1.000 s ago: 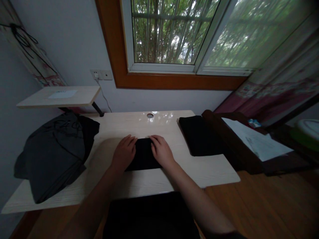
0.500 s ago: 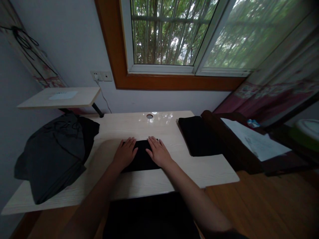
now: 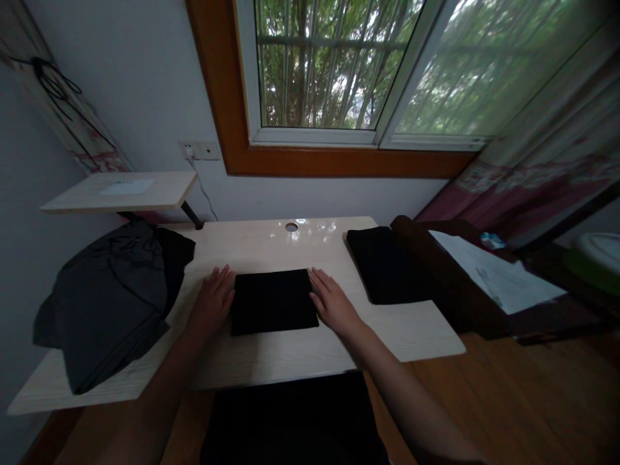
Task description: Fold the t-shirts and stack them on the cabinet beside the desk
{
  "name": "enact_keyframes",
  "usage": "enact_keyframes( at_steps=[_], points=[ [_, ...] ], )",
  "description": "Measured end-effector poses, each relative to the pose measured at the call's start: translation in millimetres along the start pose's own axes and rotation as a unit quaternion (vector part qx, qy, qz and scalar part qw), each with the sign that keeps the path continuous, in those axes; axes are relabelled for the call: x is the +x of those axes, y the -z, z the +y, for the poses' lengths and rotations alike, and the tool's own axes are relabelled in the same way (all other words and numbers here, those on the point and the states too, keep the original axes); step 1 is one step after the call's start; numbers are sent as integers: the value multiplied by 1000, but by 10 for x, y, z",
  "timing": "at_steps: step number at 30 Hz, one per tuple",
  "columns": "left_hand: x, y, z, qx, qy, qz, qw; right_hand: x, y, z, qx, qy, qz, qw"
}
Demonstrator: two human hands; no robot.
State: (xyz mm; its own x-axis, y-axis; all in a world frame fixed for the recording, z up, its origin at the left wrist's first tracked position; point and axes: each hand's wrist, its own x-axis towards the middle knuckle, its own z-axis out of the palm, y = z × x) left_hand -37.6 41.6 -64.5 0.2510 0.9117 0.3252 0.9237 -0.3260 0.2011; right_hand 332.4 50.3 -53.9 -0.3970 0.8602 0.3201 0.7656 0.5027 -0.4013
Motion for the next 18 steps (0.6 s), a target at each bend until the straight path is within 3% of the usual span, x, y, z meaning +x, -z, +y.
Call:
enact_keyframes(
  at_steps=[3, 8, 18],
  points=[
    [-111, 157, 136, -20, -92, 8, 996, -119, 113, -64, 54, 81, 8, 995],
    [-276, 244, 436, -40, -234, -77, 968, -257, 187, -134, 51, 171, -70, 981],
    [-451, 161, 308, 15, -229, -64, 971, -319, 197, 3, -28, 221, -54, 973]
  ],
)
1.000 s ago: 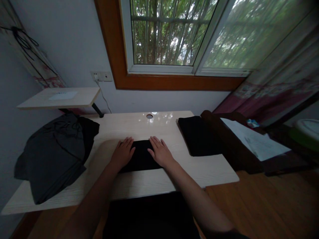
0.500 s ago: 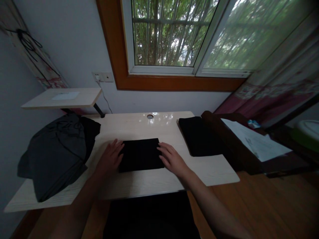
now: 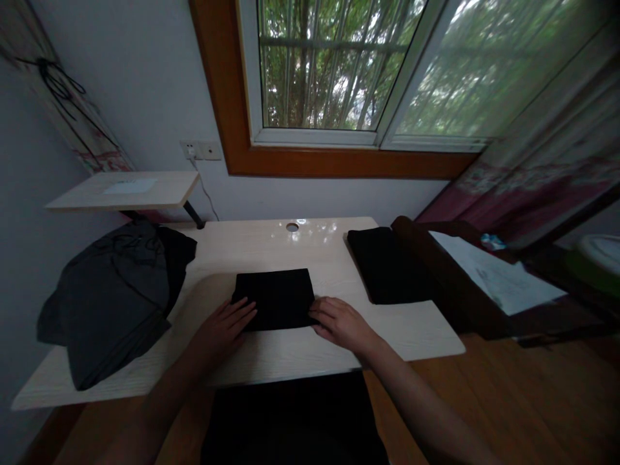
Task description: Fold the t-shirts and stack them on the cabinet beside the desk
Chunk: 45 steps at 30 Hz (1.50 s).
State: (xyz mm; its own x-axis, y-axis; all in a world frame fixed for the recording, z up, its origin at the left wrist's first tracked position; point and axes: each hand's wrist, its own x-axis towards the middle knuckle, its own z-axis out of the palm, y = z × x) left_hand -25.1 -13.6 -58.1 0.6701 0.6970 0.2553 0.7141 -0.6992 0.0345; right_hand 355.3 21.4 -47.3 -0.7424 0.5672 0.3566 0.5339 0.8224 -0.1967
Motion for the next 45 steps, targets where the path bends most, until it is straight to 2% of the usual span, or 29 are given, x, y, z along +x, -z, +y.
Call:
enact_keyframes(
  at_steps=[10, 16, 20, 23, 28, 33, 37, 39, 40, 43, 45],
  points=[
    [-96, -4, 34, 7, 28, 47, 998, -114, -47, -8, -21, 7, 15, 1000],
    [-86, 26, 23, -8, 51, 63, 997, -65, -41, -32, -14, -6, 45, 999],
    [-16, 126, 0, -59, 67, 100, 991, 20, 52, -50, 41, -38, 95, 994],
    [55, 243, 10, -117, 105, 128, 979, 102, 140, -67, 118, -70, 148, 979],
    [178, 483, 79, -242, 209, 136, 937, 234, 253, -109, 246, -136, 229, 932],
    [378, 643, 129, -318, 316, 166, 878, 412, 269, -83, 286, -285, 258, 878],
    [558, 456, 32, -414, 380, 138, 816, 604, 103, 73, 338, -344, 241, 842],
    [621, 261, -75, -453, 403, 127, 785, 679, -26, 176, 339, -361, 228, 838],
    [645, 162, -136, -454, 410, 127, 781, 708, -87, 223, 330, -368, 222, 840],
    [705, -42, -271, -371, 431, 169, 805, 779, -203, 301, 259, -375, 228, 860],
    [753, -64, -268, -277, 393, 202, 853, 830, -219, 277, 181, -353, 243, 885]
  ],
)
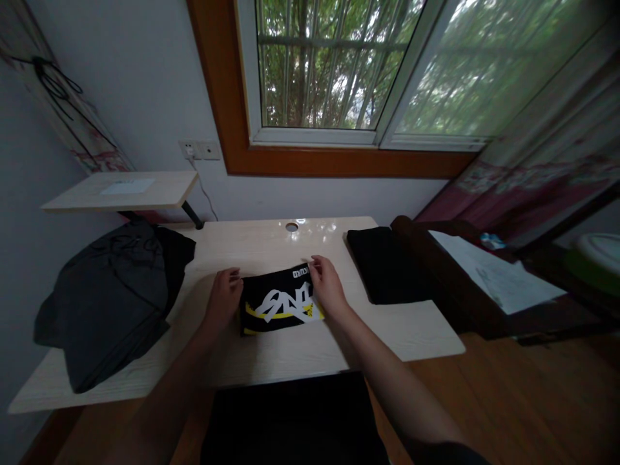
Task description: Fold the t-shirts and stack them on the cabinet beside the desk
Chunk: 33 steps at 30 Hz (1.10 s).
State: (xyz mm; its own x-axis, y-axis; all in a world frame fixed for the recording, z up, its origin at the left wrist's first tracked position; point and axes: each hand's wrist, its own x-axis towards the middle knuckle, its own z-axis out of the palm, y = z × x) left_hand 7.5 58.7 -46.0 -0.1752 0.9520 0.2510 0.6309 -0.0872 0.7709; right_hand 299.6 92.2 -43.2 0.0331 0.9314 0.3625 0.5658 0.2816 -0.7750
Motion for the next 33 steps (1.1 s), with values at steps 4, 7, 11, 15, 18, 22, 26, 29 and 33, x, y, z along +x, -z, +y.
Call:
enact_keyframes(
  at_steps=[4, 7, 11, 15, 18, 22, 26, 29, 33],
  points=[
    [-100, -118, 241, 148, -208, -49, 966, -76, -133, -194, -116, 109, -49, 986],
    [-229, -304, 346, 219, -264, -110, 933, -197, -305, -280, -176, 154, -135, 963],
    [-318, -485, 249, 272, -260, -124, 918, -322, -442, -224, -222, 174, -171, 944],
    [-294, -461, 95, 281, -254, -117, 918, -325, -364, -111, -243, 164, -174, 940],
    [-269, -394, 1, 282, -237, -102, 924, -304, -244, -38, -260, 141, -181, 938],
    [-269, -298, -127, 284, -205, -99, 931, -314, -88, 68, -271, 116, -183, 938],
    [-275, -154, -271, 291, -181, -101, 934, -353, 52, 195, -273, 95, -179, 941],
    [-261, -39, -393, 294, -172, -109, 934, -386, 153, 279, -267, 80, -176, 944],
    [-193, 41, -536, 273, -158, -117, 942, -444, 316, 308, -218, 90, -142, 961]
  ],
)
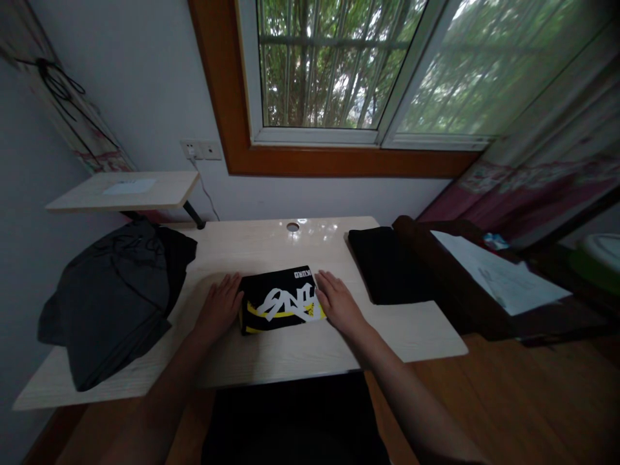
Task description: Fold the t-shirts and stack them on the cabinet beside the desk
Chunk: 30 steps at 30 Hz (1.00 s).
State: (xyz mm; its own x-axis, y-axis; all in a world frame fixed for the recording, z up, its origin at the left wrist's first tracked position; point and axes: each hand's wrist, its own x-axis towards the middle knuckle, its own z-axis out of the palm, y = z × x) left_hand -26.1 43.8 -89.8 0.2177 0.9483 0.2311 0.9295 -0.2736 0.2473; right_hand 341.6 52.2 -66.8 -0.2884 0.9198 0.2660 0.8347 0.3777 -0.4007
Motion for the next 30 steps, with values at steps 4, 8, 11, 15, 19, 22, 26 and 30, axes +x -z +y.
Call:
enact_keyframes(
  at_steps=[4, 8, 11, 15, 19, 22, 26, 30],
  points=[
    [117, 7, -51, -38, 17, 19, 999, -128, 166, -17, 95, 78, 19, 992],
    [303, 57, 27, -68, 22, 15, 997, -221, 248, -57, 109, 176, -15, 978],
    [436, 91, 111, -81, 17, 8, 997, -240, 245, -56, 52, 191, -19, 980],
    [540, 154, 211, -96, 21, -15, 995, -200, 241, 5, -55, 167, -10, 984],
    [501, 266, 322, -144, 63, -85, 984, -76, 252, 118, -112, 93, 18, 989],
    [385, 356, 441, -180, 69, -160, 968, 61, 236, 200, -106, 31, 36, 993],
    [217, 465, 629, -251, 26, -292, 923, 229, 173, 254, -32, -5, 38, 999],
    [168, 545, 728, -312, -32, -356, 880, 301, 106, 227, 82, -37, 38, 995]
  ],
)
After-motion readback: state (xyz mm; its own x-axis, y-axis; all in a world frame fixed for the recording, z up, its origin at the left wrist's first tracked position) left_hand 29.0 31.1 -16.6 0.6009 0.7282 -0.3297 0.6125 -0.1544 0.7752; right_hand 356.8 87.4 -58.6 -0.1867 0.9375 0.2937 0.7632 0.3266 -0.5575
